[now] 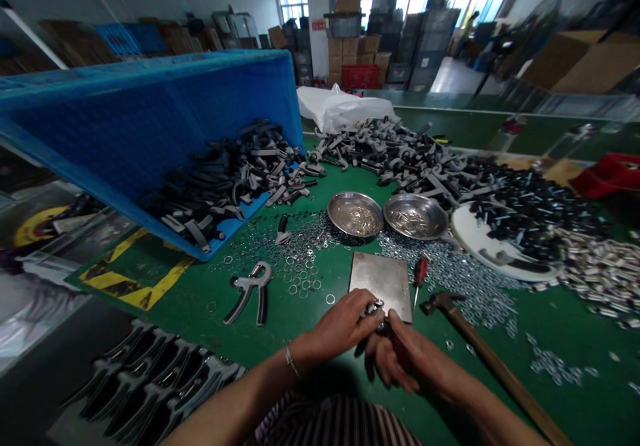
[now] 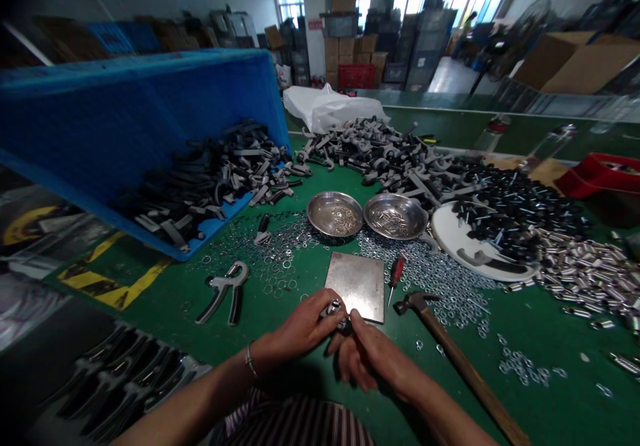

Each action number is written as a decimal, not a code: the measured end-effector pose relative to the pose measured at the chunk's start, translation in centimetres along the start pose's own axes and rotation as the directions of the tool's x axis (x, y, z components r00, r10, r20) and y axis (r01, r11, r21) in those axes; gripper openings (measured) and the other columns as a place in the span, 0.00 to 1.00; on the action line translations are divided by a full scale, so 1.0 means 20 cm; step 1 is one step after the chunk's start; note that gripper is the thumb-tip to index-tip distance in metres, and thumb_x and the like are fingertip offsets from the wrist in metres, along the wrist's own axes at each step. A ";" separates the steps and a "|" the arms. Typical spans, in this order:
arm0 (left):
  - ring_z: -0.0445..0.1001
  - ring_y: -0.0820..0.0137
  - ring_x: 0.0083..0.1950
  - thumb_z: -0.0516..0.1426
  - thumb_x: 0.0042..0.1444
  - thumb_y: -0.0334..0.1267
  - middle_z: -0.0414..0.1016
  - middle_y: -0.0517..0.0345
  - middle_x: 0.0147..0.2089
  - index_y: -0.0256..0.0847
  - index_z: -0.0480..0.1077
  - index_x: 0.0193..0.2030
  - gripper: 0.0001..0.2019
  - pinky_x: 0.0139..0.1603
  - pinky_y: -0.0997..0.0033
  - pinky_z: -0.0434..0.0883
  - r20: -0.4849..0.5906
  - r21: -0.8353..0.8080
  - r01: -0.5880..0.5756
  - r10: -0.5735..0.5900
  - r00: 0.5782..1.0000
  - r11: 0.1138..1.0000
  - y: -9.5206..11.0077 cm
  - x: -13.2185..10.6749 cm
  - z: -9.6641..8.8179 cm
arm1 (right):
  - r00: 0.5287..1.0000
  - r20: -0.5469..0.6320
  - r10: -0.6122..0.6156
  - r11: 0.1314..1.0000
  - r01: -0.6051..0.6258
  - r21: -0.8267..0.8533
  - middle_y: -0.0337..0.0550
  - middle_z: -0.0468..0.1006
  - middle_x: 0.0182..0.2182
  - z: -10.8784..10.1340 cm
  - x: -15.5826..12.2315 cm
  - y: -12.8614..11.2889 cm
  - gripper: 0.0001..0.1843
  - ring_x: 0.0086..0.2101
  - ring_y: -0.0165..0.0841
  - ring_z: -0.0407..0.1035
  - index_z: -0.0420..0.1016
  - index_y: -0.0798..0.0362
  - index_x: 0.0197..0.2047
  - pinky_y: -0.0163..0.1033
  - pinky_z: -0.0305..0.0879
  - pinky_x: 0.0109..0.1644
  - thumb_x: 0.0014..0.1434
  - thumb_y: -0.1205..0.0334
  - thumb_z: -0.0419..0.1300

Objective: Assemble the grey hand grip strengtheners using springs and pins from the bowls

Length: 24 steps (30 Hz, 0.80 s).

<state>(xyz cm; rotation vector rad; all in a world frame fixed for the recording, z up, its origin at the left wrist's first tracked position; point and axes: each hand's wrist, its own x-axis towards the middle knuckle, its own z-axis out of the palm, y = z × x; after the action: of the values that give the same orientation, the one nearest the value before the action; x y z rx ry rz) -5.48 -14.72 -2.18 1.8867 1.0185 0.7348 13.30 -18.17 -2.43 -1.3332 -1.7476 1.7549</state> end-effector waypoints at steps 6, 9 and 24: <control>0.70 0.67 0.45 0.47 0.69 0.45 0.70 0.54 0.43 0.40 0.65 0.45 0.12 0.48 0.67 0.68 -0.147 -0.197 0.034 -0.064 0.987 0.980 0.02 0.04 0.03 | 0.955 -0.272 -0.120 0.993 0.116 -0.034 0.40 0.71 0.22 0.00 0.02 0.02 0.30 0.21 0.31 0.64 0.69 0.51 0.32 0.36 0.60 0.25 0.65 0.32 0.45; 0.68 0.65 0.53 0.50 0.68 0.42 0.67 0.49 0.51 0.40 0.65 0.48 0.10 0.56 0.65 0.65 -0.121 -0.086 -0.100 0.090 0.989 0.991 0.02 0.05 0.03 | 1.000 0.006 0.005 0.995 -0.005 0.100 0.37 0.69 0.17 -0.01 0.03 0.02 0.38 0.14 0.29 0.57 0.70 0.52 0.36 0.35 0.56 0.19 0.68 0.34 0.30; 0.68 0.67 0.45 0.45 0.70 0.42 0.67 0.53 0.43 0.40 0.63 0.44 0.10 0.51 0.66 0.67 -0.260 -0.030 0.006 -0.014 0.966 1.000 0.00 0.04 0.09 | 0.952 -0.298 -0.072 0.994 0.093 0.057 0.39 0.71 0.25 0.01 0.03 0.05 0.25 0.21 0.29 0.62 0.67 0.50 0.35 0.33 0.59 0.23 0.62 0.35 0.54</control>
<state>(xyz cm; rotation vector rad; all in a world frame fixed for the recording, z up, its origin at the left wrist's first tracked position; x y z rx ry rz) -3.62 -14.70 -3.05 1.7905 1.1718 1.0053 13.23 -18.04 -3.50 -1.3893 -1.5392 1.4695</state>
